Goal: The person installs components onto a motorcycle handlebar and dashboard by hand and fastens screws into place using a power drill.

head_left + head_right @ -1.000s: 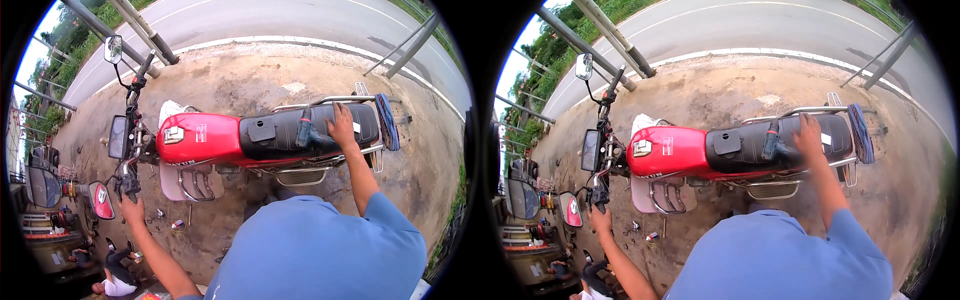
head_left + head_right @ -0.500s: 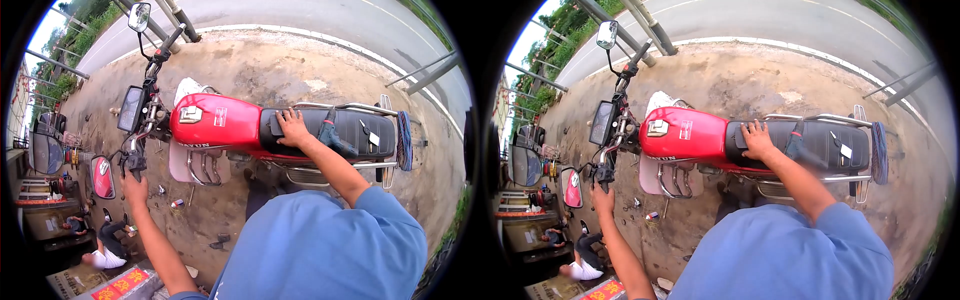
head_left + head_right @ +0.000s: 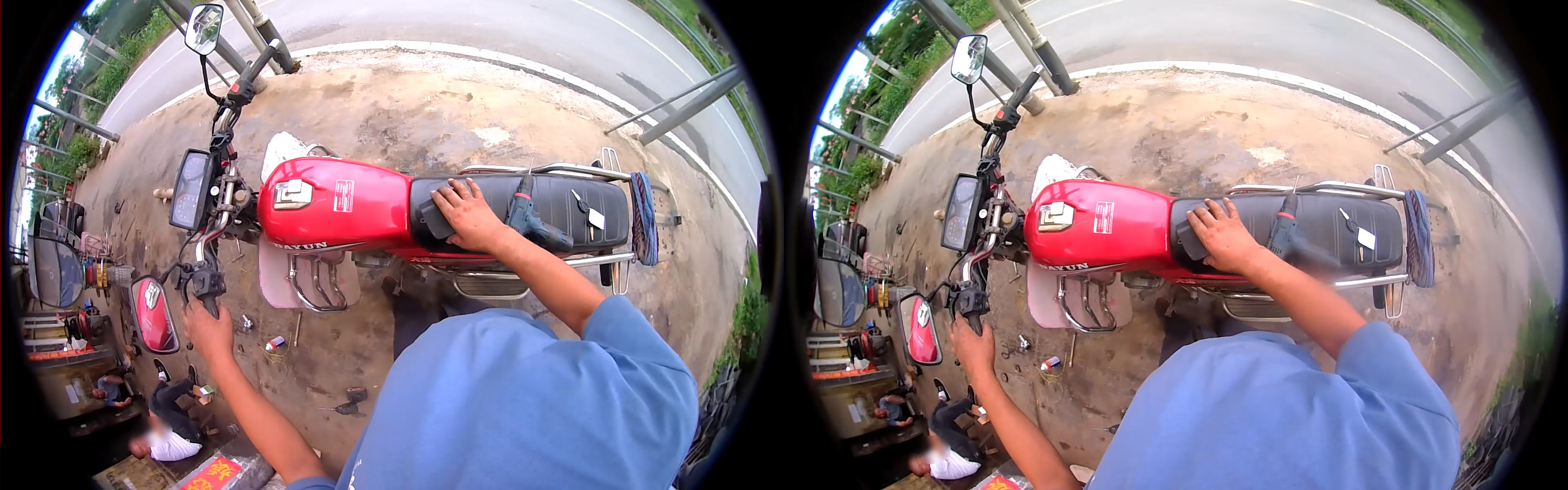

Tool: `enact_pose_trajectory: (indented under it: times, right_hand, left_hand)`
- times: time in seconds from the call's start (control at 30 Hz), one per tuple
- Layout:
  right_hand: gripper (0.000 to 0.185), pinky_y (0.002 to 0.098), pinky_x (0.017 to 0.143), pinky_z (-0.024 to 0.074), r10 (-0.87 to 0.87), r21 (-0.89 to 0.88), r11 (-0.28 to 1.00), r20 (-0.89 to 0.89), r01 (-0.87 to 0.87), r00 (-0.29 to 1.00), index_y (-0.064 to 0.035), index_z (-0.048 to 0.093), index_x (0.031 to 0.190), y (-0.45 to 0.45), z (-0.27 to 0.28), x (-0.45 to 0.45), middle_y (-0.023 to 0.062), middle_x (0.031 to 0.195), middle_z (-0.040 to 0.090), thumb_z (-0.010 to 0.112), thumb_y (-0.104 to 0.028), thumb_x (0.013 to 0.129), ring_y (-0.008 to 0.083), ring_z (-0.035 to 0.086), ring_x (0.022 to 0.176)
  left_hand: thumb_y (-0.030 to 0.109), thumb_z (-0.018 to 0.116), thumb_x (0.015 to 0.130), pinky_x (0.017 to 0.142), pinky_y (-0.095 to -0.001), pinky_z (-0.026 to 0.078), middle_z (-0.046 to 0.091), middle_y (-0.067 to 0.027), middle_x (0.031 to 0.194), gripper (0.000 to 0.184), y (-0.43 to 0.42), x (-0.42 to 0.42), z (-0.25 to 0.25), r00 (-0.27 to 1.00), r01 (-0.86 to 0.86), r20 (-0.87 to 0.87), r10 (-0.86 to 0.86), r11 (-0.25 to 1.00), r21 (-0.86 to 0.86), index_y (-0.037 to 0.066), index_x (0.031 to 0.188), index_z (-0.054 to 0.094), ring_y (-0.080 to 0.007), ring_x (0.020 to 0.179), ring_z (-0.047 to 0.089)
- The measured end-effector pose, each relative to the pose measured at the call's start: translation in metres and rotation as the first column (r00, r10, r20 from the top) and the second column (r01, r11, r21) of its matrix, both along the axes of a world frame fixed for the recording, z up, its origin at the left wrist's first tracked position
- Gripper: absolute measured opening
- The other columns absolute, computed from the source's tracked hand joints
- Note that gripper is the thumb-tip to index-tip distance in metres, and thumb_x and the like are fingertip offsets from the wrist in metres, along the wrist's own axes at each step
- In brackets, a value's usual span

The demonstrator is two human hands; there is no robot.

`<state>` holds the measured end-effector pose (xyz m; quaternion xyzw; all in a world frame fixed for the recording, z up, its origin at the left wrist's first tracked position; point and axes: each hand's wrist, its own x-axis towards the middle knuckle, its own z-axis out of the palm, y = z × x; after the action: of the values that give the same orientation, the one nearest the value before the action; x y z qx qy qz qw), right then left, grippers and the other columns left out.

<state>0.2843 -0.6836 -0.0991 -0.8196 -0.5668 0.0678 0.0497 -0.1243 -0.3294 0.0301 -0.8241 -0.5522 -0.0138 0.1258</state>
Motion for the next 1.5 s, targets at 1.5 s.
enact_pose_trajectory:
  times: [1.5]
  right_hand:
    - [0.101, 0.0520, 0.114, 0.0396, 0.353, 0.350, 0.902, -0.256, -0.254, 0.900, -0.0060, 0.035, 0.157, 0.299, 0.076, -0.109, 0.0355, 0.149, 0.038, 0.081, -0.040, 0.073, 0.0515, 0.046, 0.132]
  left_hand:
    - [0.014, 0.063, 0.102, 0.080, -0.0362, 0.063, 0.066, -0.0180, 0.123, 0.038, -0.044, 0.107, -0.080, -0.324, 0.620, 0.620, 0.715, 0.655, -0.432, -0.002, 0.132, 0.047, -0.0261, 0.099, 0.072]
